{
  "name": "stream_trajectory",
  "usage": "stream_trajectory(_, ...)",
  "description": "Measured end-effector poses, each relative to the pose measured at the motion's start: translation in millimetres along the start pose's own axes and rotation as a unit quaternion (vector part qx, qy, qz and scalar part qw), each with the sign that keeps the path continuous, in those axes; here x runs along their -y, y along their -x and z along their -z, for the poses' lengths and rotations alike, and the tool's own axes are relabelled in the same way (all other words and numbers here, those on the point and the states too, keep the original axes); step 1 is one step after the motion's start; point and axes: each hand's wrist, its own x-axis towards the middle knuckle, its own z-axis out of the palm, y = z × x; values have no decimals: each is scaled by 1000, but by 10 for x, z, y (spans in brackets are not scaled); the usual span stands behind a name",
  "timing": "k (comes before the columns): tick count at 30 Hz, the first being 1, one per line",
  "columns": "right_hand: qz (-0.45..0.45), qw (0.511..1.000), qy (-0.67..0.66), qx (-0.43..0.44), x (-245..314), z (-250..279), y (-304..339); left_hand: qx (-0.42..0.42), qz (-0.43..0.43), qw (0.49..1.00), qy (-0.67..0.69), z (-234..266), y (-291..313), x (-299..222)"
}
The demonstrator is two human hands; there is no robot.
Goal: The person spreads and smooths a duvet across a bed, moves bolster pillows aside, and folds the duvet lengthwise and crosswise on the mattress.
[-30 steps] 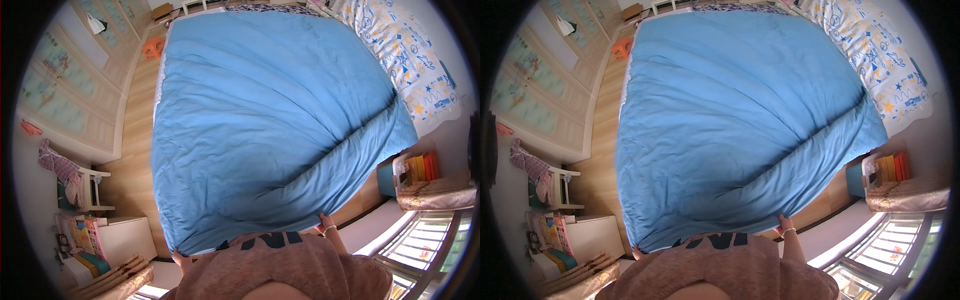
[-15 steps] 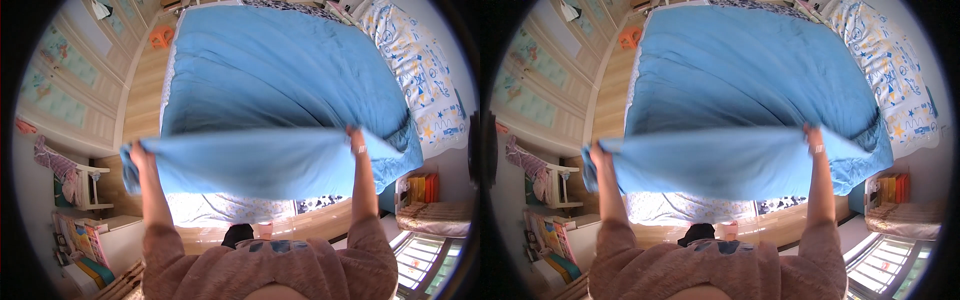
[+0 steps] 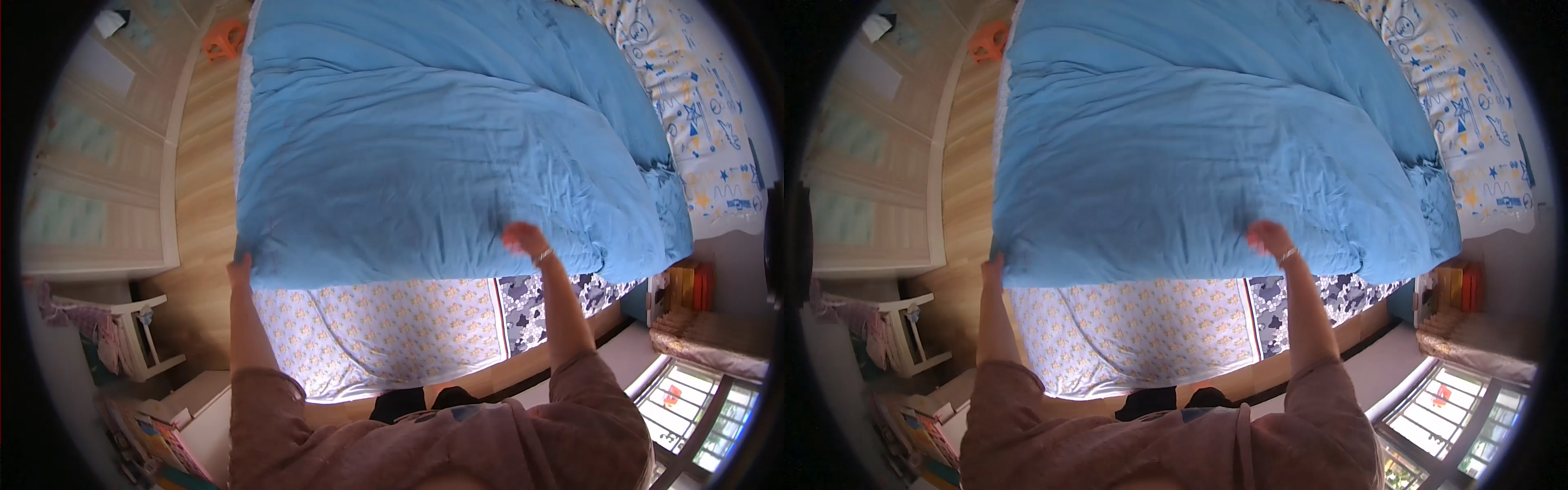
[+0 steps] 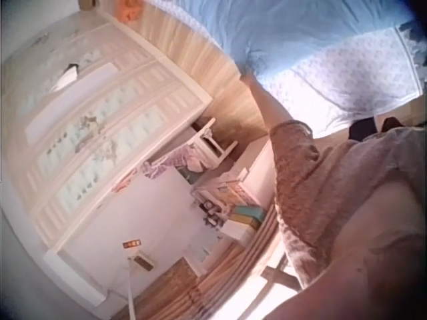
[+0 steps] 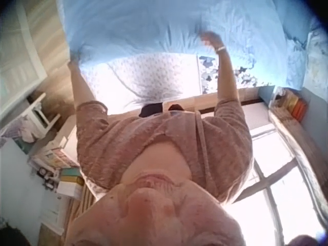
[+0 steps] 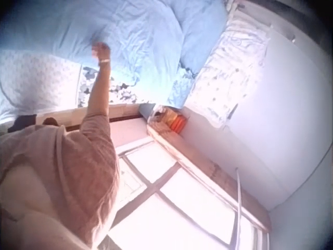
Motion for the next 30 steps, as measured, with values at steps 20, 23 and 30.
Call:
stream_trajectory(20,-40,796,-544,-261,-778,-928,512,-75,-183,798,570,1053,2474,96)
stream_trajectory(23,-19,801,-561,-208,-948,-846,843,-77,-191,798,567,1269,2689,447)
stream_trajectory(30,-29,809,-557,-186,-968,-1090,1478,-100,-184,842,497,1391,2639,692)
